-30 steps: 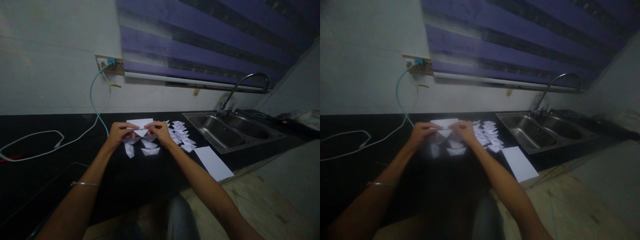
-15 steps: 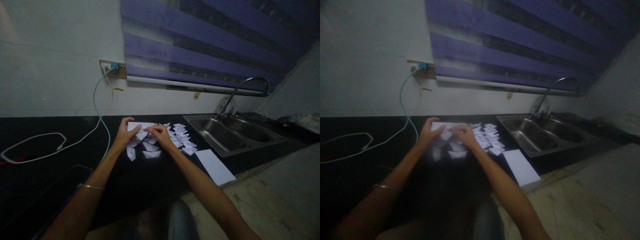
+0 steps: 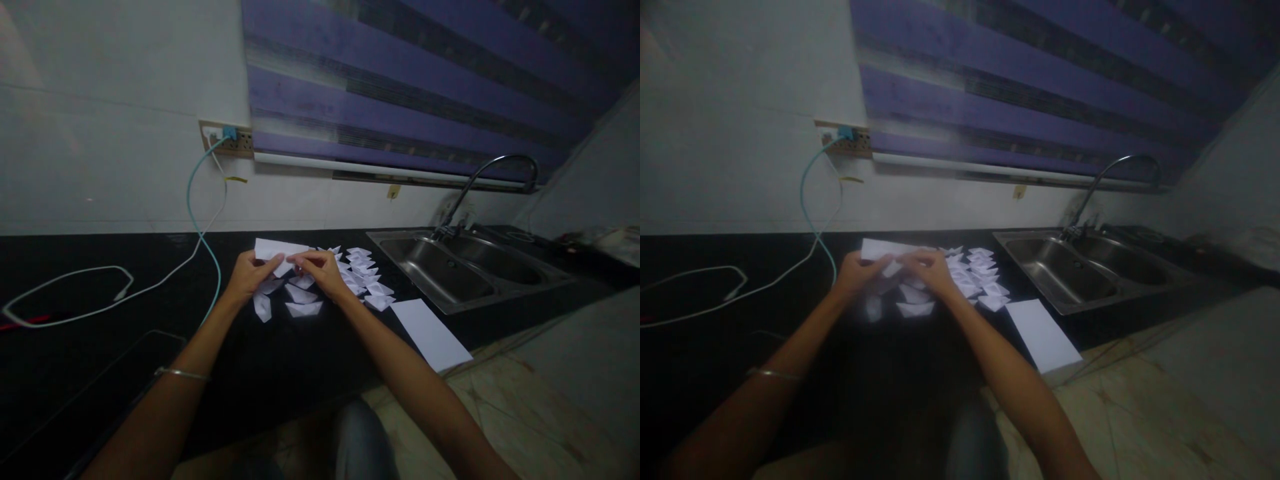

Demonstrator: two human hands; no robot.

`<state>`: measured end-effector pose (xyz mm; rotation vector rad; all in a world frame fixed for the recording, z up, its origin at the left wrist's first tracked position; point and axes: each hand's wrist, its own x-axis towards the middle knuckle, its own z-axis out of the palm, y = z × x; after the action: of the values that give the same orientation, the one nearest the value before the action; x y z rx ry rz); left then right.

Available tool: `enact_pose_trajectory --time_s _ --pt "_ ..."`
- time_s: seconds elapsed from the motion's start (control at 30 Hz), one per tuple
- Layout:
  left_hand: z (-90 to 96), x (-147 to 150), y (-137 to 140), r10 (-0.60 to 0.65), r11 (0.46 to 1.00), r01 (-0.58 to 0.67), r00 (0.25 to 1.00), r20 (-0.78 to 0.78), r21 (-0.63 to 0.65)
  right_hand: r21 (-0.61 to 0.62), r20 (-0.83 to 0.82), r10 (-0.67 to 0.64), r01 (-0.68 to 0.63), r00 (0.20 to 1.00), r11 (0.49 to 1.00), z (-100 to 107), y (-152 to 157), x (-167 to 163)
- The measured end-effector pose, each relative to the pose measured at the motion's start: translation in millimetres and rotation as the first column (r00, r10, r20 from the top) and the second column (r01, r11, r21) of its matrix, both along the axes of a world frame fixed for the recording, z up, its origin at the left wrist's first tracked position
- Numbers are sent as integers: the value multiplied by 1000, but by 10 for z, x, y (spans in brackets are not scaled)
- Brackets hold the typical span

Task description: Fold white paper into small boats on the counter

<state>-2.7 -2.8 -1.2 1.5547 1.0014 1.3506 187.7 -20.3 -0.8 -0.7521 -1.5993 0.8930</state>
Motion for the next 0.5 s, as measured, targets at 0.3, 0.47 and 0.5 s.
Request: enact_pose_trajectory --time_s 0.3,0.47,0.5 --pt "-3 -14 -18 -78 996 79 996 -32 45 -145 -158 -46 23 986 989 -140 115 -67" --pt "-48 -34 23 -102 992 108 991 -84 67 -131 50 -32 38 998 991 -139 142 -43" --pt "-60 -39 36 -104 991 111 990 -92 69 -117 95 -43 54 995 992 -133 146 -30"
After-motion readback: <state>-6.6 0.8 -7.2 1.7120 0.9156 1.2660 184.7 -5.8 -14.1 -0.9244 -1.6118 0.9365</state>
